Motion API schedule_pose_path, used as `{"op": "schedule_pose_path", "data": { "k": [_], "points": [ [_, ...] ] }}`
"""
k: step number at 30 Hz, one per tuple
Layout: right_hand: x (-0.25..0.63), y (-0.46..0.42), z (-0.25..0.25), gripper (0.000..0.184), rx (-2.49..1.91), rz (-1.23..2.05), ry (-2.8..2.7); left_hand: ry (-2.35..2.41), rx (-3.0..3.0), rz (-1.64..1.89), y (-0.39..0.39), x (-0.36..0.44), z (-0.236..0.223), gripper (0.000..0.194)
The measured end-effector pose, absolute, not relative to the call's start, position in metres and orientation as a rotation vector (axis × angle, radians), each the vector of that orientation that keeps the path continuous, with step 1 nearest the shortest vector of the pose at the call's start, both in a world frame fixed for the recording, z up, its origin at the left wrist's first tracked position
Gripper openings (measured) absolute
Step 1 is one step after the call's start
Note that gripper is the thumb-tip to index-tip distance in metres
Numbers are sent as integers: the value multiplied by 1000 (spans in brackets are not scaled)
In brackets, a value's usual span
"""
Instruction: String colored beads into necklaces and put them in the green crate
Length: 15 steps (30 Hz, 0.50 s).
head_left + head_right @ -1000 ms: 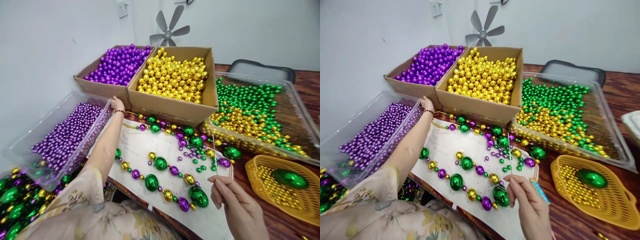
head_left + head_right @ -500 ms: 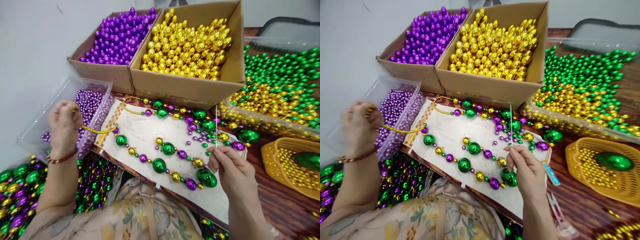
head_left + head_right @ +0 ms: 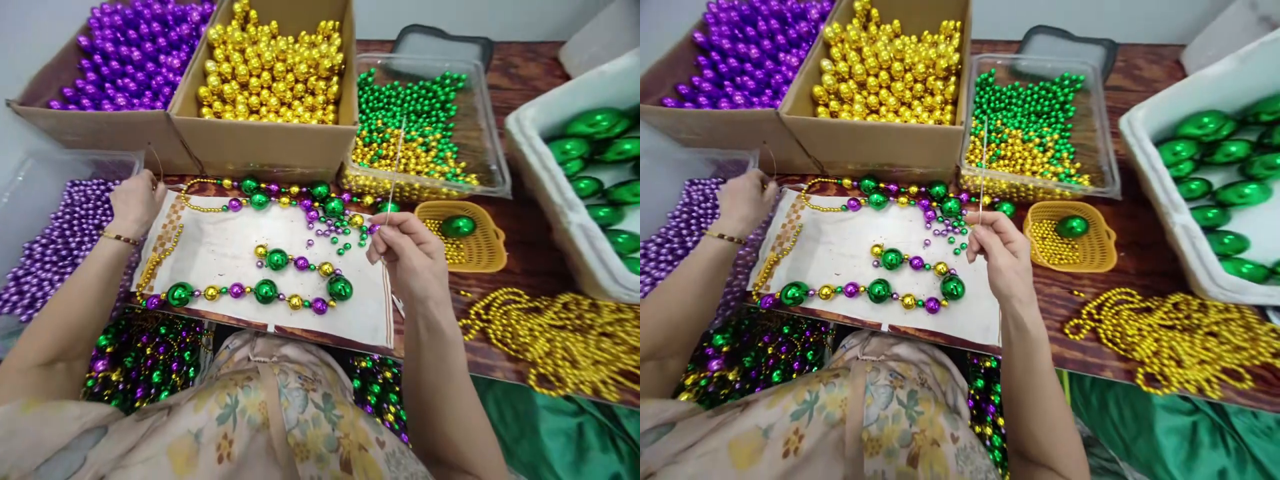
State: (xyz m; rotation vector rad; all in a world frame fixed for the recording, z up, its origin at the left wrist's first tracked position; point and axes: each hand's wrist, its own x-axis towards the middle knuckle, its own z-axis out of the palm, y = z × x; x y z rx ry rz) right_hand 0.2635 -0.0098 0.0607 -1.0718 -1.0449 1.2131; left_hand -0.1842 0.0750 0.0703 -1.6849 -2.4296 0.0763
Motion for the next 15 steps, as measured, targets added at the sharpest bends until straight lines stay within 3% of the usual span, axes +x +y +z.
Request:
{"op": "schedule_pose_path", "data": {
  "k": [3, 9, 15],
  "points": [
    [271, -7, 72, 9, -1017, 1187, -1077, -2433, -1830, 282, 72, -174, 56, 33],
    [274, 0, 92, 7, -911, 1019, -1058, -2366, -1866, 121, 86, -178, 67, 30],
    [262, -3, 81, 11, -1011, 973, -986, -2291, -2061, 271, 75, -193, 58, 25]
  ]
}}
